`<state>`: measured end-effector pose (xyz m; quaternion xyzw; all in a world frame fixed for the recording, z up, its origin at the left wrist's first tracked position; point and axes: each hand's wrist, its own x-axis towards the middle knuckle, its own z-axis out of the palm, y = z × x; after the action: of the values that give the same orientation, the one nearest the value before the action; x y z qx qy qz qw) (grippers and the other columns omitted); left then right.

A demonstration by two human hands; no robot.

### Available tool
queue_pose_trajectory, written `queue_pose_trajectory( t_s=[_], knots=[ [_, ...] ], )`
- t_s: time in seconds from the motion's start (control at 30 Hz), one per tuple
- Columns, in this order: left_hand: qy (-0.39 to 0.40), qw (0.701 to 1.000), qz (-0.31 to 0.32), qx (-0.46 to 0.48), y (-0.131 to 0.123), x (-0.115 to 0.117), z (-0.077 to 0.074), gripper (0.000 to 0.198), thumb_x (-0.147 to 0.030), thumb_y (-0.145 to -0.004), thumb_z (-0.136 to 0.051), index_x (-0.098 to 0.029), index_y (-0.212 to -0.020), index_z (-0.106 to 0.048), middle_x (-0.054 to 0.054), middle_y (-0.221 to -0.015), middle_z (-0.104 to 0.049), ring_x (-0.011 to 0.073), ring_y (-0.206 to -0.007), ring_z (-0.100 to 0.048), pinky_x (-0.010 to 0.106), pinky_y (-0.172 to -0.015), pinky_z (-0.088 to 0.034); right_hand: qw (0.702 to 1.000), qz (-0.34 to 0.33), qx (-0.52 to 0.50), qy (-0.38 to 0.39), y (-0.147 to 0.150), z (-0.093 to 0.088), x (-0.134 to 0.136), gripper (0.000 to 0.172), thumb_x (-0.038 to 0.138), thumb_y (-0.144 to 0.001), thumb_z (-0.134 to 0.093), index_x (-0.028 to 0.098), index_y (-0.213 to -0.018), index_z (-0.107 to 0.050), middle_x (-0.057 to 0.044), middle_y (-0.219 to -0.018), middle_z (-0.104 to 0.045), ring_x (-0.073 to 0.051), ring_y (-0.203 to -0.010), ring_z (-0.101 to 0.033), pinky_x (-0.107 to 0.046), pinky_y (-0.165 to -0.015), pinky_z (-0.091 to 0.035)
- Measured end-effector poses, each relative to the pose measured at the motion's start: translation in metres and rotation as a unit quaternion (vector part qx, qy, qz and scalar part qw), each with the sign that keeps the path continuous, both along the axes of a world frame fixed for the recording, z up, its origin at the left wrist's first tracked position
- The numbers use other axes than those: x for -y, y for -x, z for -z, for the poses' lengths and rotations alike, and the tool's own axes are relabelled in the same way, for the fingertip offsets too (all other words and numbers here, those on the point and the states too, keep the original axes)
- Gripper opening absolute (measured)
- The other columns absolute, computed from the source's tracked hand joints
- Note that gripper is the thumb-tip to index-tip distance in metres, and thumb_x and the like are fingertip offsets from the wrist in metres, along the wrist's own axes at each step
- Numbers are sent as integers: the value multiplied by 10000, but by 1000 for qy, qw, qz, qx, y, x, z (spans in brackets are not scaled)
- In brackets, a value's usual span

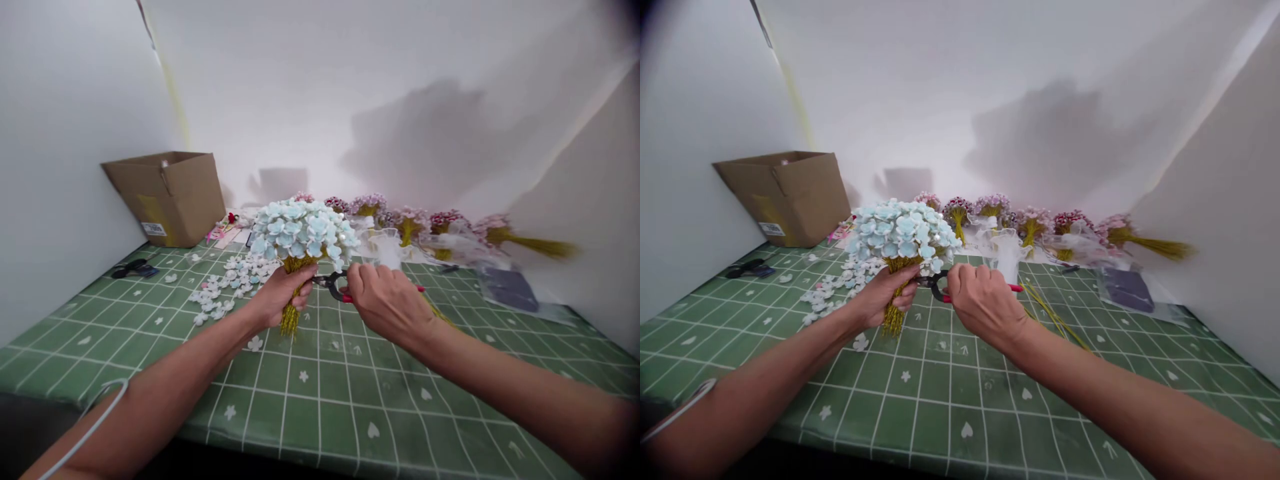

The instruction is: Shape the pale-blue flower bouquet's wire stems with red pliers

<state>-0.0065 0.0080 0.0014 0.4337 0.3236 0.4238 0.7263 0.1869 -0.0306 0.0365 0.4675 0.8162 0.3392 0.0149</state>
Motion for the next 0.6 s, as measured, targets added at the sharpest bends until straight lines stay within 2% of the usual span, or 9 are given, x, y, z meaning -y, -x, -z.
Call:
queue_pose_trajectory(
  t_s=[0.1,0.17,0.23,0.3,0.37,0.43,0.47,0.53,0.6],
  knots=[
    [-1,1000,-12,5,0,-1,0,305,-360,-771,-691,-188,-741,-441,-97,-496,-405,12,-343,-309,146,-379,-237,999,5,-31,24,1,-4,-3,224,142,-950,-334,109,-1009,-548,-94,-812,-555,-237,-674,-521,-330,-545,-230],
    [-10,1000,-13,11,1,-2,0,312,-377,-786,-673,-186,-727,-434,-94,-499,-403,13,-344,-308,151,-382,-237,987,21,-115,114,2,-7,-2,138,198,-939,-419,130,-955,-538,-91,-840,-568,-217,-686,-521,-319,-557,-263],
    [-26,999,-11,21,2,-2,-1,338,-425,-797,-656,-181,-722,-435,-93,-505,-401,11,-348,-308,152,-387,-243,939,37,-233,251,2,-9,1,158,293,-938,-463,151,-892,-515,-63,-806,-566,-180,-662,-507,-296,-563,-301],
    [-44,998,-12,31,3,-2,-2,361,-466,-797,-647,-177,-726,-443,-93,-507,-397,10,-348,-302,154,-388,-246,835,59,-364,408,1,-11,6,269,413,-948,-440,169,-847,-494,-9,-698,-517,-142,-591,-472,-267,-537,-328],
    [-59,997,-14,39,4,-2,-3,361,-478,-795,-647,-175,-740,-458,-93,-510,-396,9,-348,-299,156,-389,-247,676,79,-495,541,0,-10,11,373,529,-941,-403,177,-862,-499,36,-617,-446,-116,-521,-434,-242,-495,-355],
    [-73,996,-11,46,4,-2,-2,354,-475,-802,-642,-169,-748,-472,-89,-514,-399,9,-352,-307,157,-393,-252,504,81,-589,626,-1,-8,16,446,600,-917,-408,170,-931,-522,45,-616,-441,-98,-488,-426,-231,-473,-398],
    [-78,996,-7,50,4,-2,-1,349,-471,-808,-637,-166,-749,-478,-87,-517,-403,8,-355,-312,157,-397,-257,433,72,-614,656,-1,-7,18,472,616,-910,-413,162,-957,-534,39,-629,-460,-94,-486,-440,-235,-477,-427],
    [-84,995,2,58,4,-3,0,350,-468,-810,-636,-160,-746,-483,-83,-517,-407,6,-358,-320,154,-404,-265,335,40,-624,705,0,-3,20,512,618,-914,-403,136,-974,-564,12,-656,-503,-98,-496,-481,-258,-493,-481],
    [-87,994,7,62,4,-2,1,365,-475,-794,-652,-156,-735,-484,-83,-512,-409,4,-356,-324,152,-408,-273,271,6,-618,738,1,3,21,566,624,-925,-361,111,-984,-592,-13,-664,-531,-113,-504,-516,-294,-505,-521]
  ],
)
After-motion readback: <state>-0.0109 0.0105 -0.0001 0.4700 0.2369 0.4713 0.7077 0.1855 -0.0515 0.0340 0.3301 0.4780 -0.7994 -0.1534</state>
